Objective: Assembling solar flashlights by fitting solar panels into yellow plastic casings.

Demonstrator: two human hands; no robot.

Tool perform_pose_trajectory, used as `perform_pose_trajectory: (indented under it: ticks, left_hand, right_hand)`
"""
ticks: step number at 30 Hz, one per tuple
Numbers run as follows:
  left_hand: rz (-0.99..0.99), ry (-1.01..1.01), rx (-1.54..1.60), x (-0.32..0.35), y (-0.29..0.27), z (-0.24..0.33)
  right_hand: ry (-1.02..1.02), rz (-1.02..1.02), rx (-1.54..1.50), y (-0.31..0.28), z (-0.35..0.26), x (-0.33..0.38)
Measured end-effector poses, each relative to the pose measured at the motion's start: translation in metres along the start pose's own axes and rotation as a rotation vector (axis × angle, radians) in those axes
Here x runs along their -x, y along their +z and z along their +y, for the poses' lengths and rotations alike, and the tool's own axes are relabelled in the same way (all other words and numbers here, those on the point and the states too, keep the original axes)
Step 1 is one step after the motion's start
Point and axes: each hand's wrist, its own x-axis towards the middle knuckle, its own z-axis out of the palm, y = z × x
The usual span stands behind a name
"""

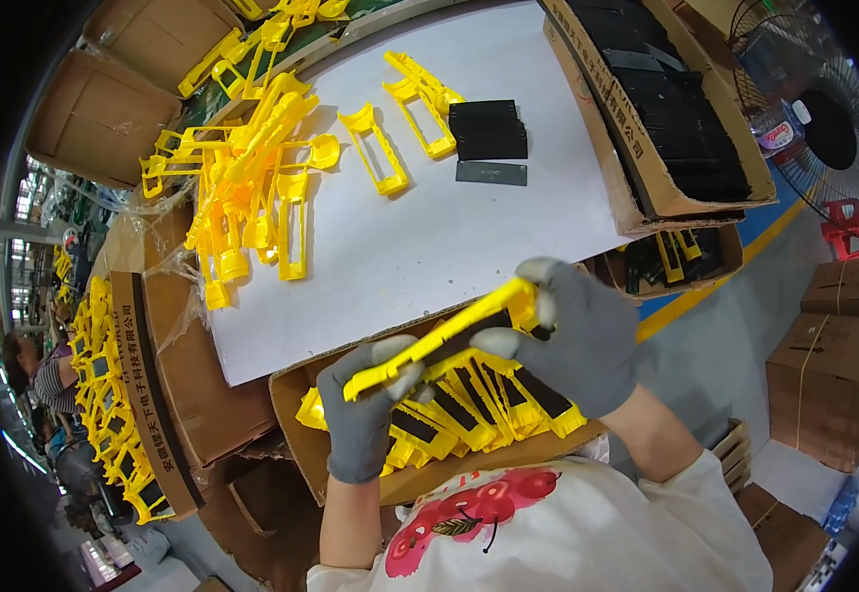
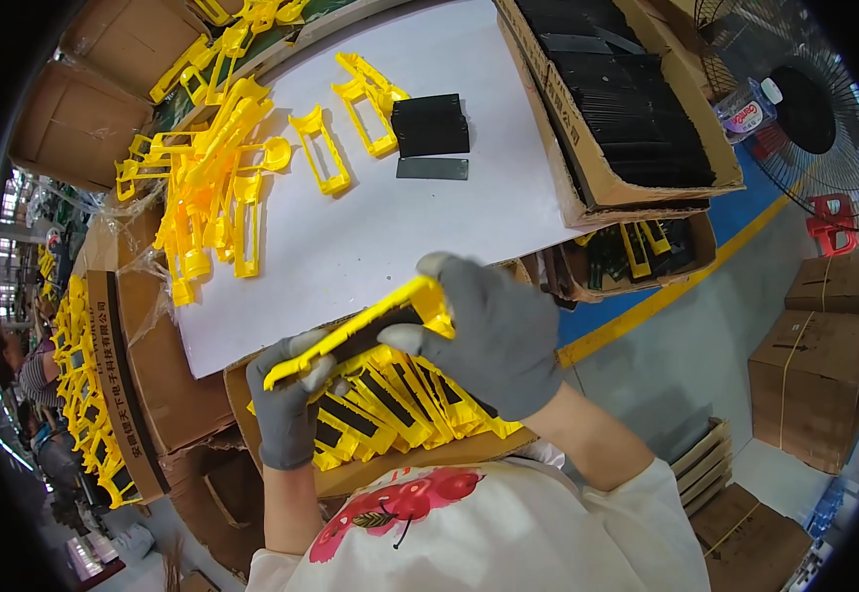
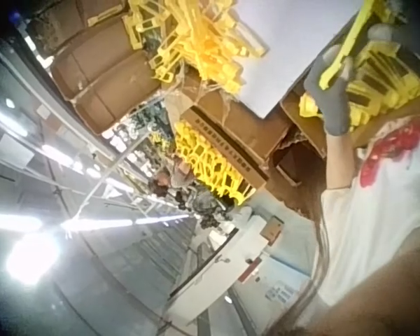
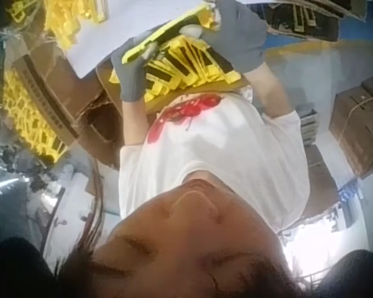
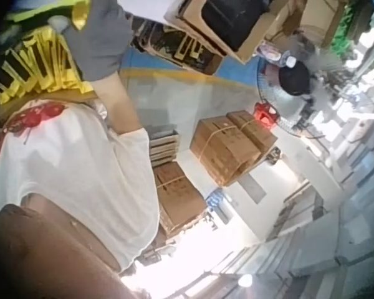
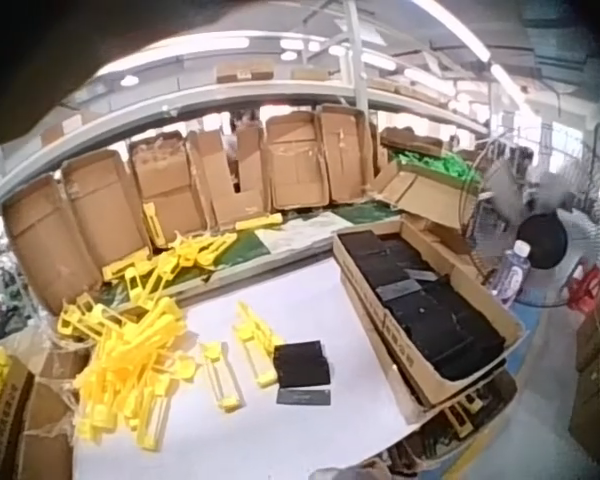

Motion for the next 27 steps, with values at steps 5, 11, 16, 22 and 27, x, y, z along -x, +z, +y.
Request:
perform_pose_trajectory:
  ticks: [5,11,16,22,27]
  left_hand:
    - [-0.129,-0.093,-0.067,0.011,-0.016,-0.011]
    - [-0.136,-0.219,-0.129,0.023,-0.017,-0.015]
    - [-0.280,-0.462,-0.319,-0.001,-0.048,0.019]
    - [-0.440,-0.449,-1.078,-0.031,-0.035,0.017]
    - [-0.293,0.270,-1.541,-0.028,-0.022,0.024]
  right_hand:
    - [0.079,-0.446,-0.303,-0.001,0.013,0.018]
    - [0.150,-0.445,-0.212,0.008,0.007,0.061]
    - [0.142,-0.521,-0.317,-0.005,0.001,0.061]
    - [0.019,-0.417,0.046,0.009,0.033,0.061]
    - [0.091,-0.349,0.136,0.008,0.038,0.072]
